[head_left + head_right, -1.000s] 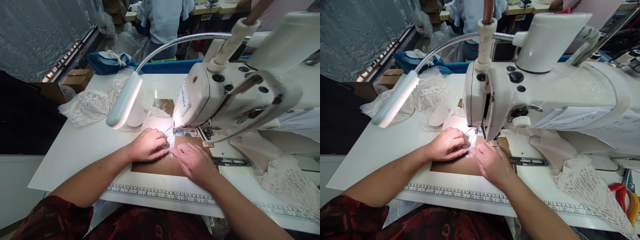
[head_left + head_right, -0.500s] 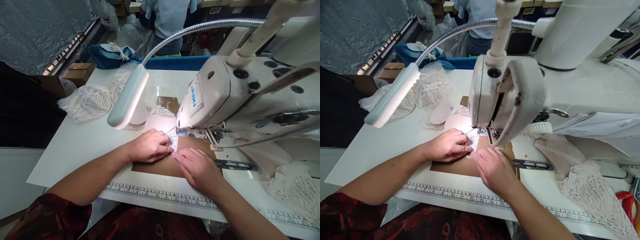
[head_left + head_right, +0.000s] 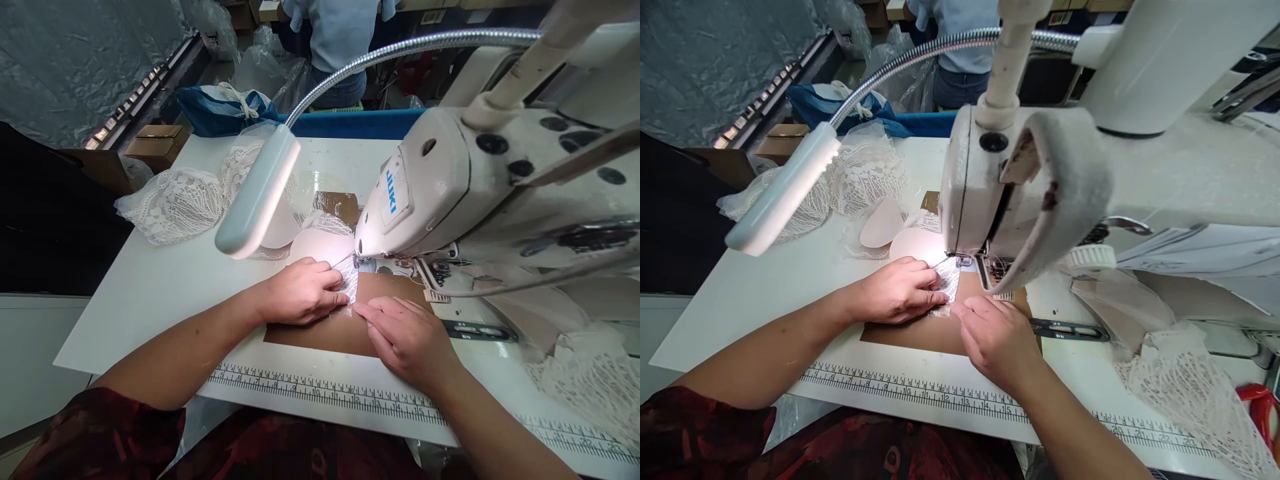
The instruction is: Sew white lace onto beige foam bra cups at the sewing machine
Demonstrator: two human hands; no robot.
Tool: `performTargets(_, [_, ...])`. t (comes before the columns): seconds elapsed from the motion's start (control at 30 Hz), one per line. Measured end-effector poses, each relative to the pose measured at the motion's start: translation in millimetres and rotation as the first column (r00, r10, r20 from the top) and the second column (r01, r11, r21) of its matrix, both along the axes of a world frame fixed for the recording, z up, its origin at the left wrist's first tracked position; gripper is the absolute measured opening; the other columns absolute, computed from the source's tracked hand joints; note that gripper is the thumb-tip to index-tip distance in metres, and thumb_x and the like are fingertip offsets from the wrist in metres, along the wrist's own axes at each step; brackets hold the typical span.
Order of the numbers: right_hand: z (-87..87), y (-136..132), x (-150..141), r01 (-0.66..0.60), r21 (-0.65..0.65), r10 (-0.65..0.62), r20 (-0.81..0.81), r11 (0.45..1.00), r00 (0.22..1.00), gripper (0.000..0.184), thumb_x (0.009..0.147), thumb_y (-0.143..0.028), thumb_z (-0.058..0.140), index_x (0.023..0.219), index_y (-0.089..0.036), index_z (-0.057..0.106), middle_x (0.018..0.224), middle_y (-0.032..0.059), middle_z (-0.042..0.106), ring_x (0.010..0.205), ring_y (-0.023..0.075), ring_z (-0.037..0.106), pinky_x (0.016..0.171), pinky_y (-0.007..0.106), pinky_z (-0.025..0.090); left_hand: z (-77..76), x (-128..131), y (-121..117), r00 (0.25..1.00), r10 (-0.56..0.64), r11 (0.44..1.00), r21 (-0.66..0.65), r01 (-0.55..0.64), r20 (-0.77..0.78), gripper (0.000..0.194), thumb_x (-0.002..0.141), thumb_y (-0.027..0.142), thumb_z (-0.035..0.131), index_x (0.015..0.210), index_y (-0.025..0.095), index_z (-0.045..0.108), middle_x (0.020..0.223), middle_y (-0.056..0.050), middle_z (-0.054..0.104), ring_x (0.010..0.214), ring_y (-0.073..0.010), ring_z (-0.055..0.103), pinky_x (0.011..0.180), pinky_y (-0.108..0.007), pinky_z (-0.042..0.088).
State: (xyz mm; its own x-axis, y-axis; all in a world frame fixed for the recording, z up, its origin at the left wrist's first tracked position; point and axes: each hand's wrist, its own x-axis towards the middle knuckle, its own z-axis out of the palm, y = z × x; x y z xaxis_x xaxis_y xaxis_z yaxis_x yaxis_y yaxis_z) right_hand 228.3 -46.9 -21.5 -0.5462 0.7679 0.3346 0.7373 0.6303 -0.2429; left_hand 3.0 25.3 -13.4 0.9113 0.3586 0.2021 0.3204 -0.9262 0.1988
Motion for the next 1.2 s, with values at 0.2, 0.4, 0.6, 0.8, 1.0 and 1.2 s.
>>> performTargets(0.2, [-3.0, 2, -1, 0.021, 0.018, -0.022, 0.070, 1.000, 0.997, 0.033, 0.084, -0.009, 0.044, 0.105, -0.017, 0.067, 0.079, 0.0035, 0.066, 0.070, 0.0154, 0.055, 0.063, 0.028, 0.037, 0.7, 0, -1, 1.000, 0.006, 1.000, -0.004, -0.006, -0.007, 0.030, 0.096, 0.032, 0.041, 0.105, 0.023, 0.068, 0.091, -0.008, 0.061, 0.075, -0.0171, 0.051, 0.064, -0.032, 0.035])
performTargets(0.4, [-1.3, 3, -4, 0.011, 0.014, -0.012, 0.076, 1.000, 0.997, 0.031, 0.085, -0.009, 0.041, 0.100, -0.016, 0.068, 0.075, 0.0043, 0.063, 0.069, 0.0163, 0.052, 0.062, 0.029, 0.034, 0.3, 3, -2, 0.993, 0.083, 0.995, -0.058, -0.078, 0.087, 0.032, 0.094, 0.033, 0.043, 0.112, 0.017, 0.064, 0.103, -0.011, 0.063, 0.084, -0.0192, 0.053, 0.072, -0.032, 0.045])
performTargets(0.6, [-2.4, 2, -4, 0.023, -0.016, -0.022, 0.072, 1.000, 0.997, 0.029, 0.084, -0.009, 0.044, 0.098, -0.017, 0.067, 0.079, 0.0044, 0.064, 0.070, 0.0170, 0.051, 0.062, 0.030, 0.033, -1.6, 11, -2, 0.982, 0.186, 0.983, 0.004, -0.186, 0.016, 0.038, 0.096, 0.031, 0.040, 0.125, 0.012, 0.057, 0.128, -0.011, 0.058, 0.087, -0.0207, 0.052, 0.076, -0.034, 0.049])
performTargets(0.8, [-3.5, 3, -2, 0.010, -0.029, -0.008, 0.066, 1.000, 0.998, 0.030, 0.082, -0.007, 0.044, 0.100, -0.017, 0.067, 0.080, 0.0045, 0.064, 0.071, 0.0172, 0.051, 0.063, 0.029, 0.034, -1.8, 12, 1, 0.990, 0.131, 0.986, 0.114, -0.125, -0.044, 0.038, 0.095, 0.028, 0.042, 0.123, 0.010, 0.059, 0.132, -0.010, 0.057, 0.079, -0.0197, 0.049, 0.072, -0.033, 0.050])
performTargets(1.0, [-2.4, 3, -2, 0.014, -0.028, -0.012, 0.072, 1.000, 0.997, 0.031, 0.082, -0.007, 0.044, 0.100, -0.017, 0.067, 0.079, 0.0046, 0.063, 0.071, 0.0170, 0.051, 0.064, 0.029, 0.034, -3.3, 11, 5, 0.996, 0.084, 0.985, 0.152, -0.079, -0.031, 0.037, 0.094, 0.025, 0.042, 0.121, 0.007, 0.060, 0.130, -0.013, 0.057, 0.080, -0.0192, 0.052, 0.074, -0.032, 0.049])
performTargets(1.2, [-4.0, 7, -3, 0.057, 0.003, -0.057, 0.110, 0.998, 0.992, 0.031, 0.084, -0.007, 0.044, 0.099, -0.016, 0.069, 0.079, 0.0046, 0.065, 0.069, 0.0162, 0.051, 0.064, 0.028, 0.035, -3.5, 12, 7, 0.992, 0.108, 0.986, 0.130, -0.100, -0.059, 0.039, 0.094, 0.024, 0.040, 0.125, 0.008, 0.057, 0.131, -0.015, 0.056, 0.083, -0.0201, 0.053, 0.073, -0.033, 0.048])
